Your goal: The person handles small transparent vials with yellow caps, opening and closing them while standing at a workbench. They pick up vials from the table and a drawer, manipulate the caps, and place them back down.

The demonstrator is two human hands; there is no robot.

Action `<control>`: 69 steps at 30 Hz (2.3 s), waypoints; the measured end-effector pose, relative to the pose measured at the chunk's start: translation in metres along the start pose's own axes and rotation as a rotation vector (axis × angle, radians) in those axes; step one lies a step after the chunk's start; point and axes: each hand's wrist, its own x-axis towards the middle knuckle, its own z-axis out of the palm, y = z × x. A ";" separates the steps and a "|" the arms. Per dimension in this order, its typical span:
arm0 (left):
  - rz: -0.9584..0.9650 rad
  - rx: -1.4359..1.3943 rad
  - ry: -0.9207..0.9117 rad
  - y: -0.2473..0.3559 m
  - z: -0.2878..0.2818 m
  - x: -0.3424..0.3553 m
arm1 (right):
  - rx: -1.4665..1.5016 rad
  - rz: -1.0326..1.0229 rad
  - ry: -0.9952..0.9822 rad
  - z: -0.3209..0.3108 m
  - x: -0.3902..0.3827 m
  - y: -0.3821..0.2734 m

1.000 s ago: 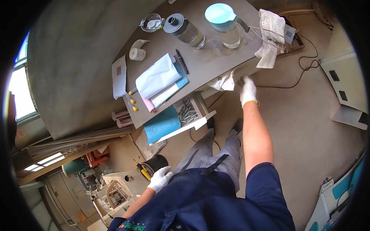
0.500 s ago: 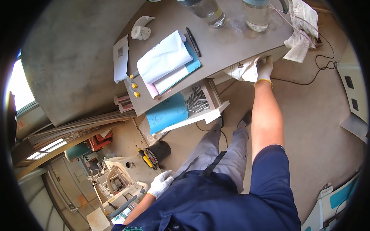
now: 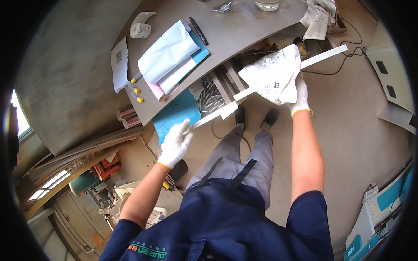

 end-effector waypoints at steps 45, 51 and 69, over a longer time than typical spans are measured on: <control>0.395 -1.519 0.133 0.037 -0.177 -0.076 | -0.732 -0.329 -0.478 0.334 -0.355 -0.019; 0.521 -1.511 0.159 0.030 -0.179 -0.074 | -0.879 -0.531 -0.476 0.344 -0.363 -0.022; 0.075 -1.360 -0.088 0.015 -0.138 -0.052 | -0.984 -0.305 -0.309 0.320 -0.324 -0.001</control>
